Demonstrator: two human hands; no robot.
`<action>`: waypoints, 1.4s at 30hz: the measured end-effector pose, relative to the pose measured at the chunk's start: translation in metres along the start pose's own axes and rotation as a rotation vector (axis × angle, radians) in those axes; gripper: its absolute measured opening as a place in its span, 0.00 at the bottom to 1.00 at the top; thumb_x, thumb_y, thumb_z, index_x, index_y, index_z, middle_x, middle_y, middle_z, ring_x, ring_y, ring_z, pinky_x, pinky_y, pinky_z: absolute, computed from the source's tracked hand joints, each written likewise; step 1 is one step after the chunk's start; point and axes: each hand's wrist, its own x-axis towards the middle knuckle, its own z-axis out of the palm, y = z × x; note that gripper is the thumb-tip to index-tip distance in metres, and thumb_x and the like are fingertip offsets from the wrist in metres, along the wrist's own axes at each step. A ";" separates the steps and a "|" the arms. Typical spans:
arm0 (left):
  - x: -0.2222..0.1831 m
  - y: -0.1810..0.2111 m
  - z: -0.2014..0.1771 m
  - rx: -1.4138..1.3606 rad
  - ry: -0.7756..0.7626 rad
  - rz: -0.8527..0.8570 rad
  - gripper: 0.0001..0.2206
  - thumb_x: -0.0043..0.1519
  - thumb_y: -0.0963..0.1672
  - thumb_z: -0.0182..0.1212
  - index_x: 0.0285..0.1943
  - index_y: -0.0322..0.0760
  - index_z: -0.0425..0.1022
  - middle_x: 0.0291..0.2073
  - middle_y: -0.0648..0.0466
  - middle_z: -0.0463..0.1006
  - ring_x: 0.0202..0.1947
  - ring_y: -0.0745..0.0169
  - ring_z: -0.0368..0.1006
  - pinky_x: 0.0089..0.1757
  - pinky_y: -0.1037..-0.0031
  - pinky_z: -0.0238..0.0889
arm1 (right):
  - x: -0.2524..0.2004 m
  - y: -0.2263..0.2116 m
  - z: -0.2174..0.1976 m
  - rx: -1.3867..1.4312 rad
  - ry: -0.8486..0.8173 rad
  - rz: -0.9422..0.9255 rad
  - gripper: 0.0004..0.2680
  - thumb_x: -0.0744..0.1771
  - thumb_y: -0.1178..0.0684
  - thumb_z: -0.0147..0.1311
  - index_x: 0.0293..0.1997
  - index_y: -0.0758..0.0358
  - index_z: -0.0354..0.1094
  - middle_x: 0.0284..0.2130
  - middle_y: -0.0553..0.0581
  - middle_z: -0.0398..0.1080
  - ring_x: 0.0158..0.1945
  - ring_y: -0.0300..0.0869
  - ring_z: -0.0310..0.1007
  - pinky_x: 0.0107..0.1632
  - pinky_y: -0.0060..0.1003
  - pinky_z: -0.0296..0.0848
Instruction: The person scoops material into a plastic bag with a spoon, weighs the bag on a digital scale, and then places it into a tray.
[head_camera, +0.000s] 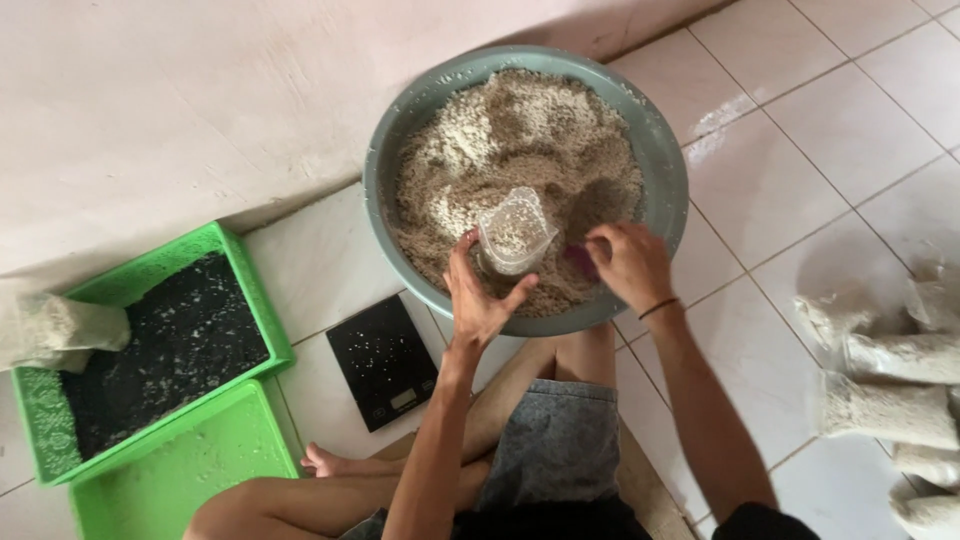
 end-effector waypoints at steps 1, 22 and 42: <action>0.000 0.003 0.002 0.091 0.032 0.019 0.47 0.46 0.60 0.69 0.69 0.37 0.52 0.61 0.43 0.66 0.61 0.42 0.64 0.58 0.52 0.52 | 0.000 0.014 -0.001 -0.258 -0.137 0.059 0.11 0.67 0.41 0.53 0.46 0.52 0.74 0.38 0.54 0.74 0.45 0.50 0.73 0.47 0.48 0.71; 0.012 0.006 0.016 0.346 0.238 0.174 0.46 0.43 0.60 0.73 0.68 0.37 0.62 0.53 0.42 0.77 0.52 0.44 0.74 0.57 0.58 0.59 | 0.022 0.058 -0.003 -0.366 -0.308 0.022 0.13 0.65 0.44 0.48 0.29 0.61 0.76 0.23 0.64 0.75 0.29 0.56 0.75 0.32 0.46 0.68; 0.006 -0.004 0.012 0.384 0.283 0.113 0.45 0.40 0.62 0.73 0.68 0.47 0.67 0.44 0.51 0.76 0.42 0.48 0.77 0.41 0.63 0.69 | -0.006 0.064 -0.076 0.060 -0.141 0.117 0.16 0.66 0.39 0.60 0.18 0.56 0.73 0.07 0.58 0.62 0.12 0.44 0.60 0.23 0.34 0.58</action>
